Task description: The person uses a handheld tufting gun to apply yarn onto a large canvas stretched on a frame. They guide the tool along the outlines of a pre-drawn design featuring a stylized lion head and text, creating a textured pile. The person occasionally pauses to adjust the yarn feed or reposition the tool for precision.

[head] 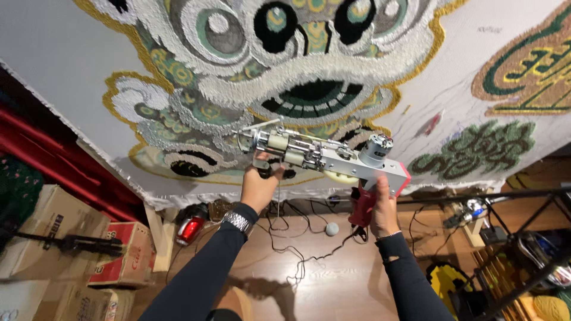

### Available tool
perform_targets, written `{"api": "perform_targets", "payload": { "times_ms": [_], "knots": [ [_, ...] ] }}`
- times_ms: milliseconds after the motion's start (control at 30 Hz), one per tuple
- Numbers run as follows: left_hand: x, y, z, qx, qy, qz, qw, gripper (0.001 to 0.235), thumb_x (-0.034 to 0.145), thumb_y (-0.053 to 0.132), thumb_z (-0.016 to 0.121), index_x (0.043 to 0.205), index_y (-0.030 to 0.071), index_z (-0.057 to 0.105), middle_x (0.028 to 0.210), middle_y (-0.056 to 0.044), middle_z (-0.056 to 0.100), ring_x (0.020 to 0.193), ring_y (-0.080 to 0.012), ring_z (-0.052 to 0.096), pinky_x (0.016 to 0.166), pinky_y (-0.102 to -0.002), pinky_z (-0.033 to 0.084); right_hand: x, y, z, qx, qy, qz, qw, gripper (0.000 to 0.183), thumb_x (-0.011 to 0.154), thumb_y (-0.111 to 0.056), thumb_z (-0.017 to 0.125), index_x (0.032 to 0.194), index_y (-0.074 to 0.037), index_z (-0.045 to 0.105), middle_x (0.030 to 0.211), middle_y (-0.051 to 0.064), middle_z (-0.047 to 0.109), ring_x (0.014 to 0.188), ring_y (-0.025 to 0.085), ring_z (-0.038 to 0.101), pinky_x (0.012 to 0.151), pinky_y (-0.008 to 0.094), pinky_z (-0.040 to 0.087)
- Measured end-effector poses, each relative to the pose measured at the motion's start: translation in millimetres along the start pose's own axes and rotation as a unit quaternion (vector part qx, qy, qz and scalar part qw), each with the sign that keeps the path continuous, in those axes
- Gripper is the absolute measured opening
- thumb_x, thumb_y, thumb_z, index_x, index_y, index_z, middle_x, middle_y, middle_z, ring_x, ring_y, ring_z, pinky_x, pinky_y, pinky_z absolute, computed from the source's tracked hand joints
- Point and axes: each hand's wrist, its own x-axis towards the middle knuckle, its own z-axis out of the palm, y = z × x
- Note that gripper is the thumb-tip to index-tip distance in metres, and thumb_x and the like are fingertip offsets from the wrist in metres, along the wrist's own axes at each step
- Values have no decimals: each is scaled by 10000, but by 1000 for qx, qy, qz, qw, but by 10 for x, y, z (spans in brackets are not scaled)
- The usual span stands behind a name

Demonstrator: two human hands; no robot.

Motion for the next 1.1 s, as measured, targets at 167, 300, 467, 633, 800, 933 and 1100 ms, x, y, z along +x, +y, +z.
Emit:
{"api": "perform_targets", "payload": {
  "times_ms": [167,300,467,633,800,933,1100],
  "knots": [
    [239,-88,-324,26,-99,54,993,442,890,191,770,1265,36,594,1076,-73,694,957,-164,639,869,-334,519,211,-2,187,-19,5,42,999,799,819,-762,582,1255,-93,571,981,53,697,703,240,719,535,389,594],
    [551,-249,-467,17,-142,53,988,371,894,154,744,1236,46,649,971,-57,693,861,-141,626,804,-308,535,341,-36,466,-7,20,30,999,831,849,-797,575,1270,-80,585,960,80,682,692,251,691,514,377,565],
    [864,-269,-679,-42,-184,20,982,324,916,108,662,1233,60,711,953,-28,708,813,-108,589,742,-298,517,423,-47,795,-11,59,50,997,874,818,-832,530,1280,-92,591,991,94,716,662,267,690,522,365,565],
    [1056,-168,-966,-44,-210,70,974,242,955,109,652,1179,63,732,946,-20,736,802,-81,623,747,-273,540,438,-154,1130,-36,89,44,994,893,803,-824,524,1324,-100,577,997,91,711,685,261,697,556,383,582],
    [1195,9,-1168,-80,-257,-73,960,226,1005,153,615,1174,101,754,719,10,618,568,-76,471,512,-289,394,399,-236,1398,-44,104,28,993,901,833,-804,524,1343,-62,554,1040,99,711,762,219,713,607,414,614],
    [1250,131,-1246,-126,-234,-48,963,236,987,117,631,1178,84,766,639,62,558,519,-45,452,473,-278,370,308,-336,1579,-61,121,54,989,901,831,-812,489,1324,-66,595,1014,117,733,680,242,720,559,387,584],
    [1294,395,-1261,-108,-204,-48,972,247,967,106,653,1170,73,791,614,74,503,517,-43,377,469,-271,307,191,-638,1784,-86,119,15,989,820,884,-723,565,1293,-12,587,1014,112,699,694,199,690,586,378,614]
  ]
}}
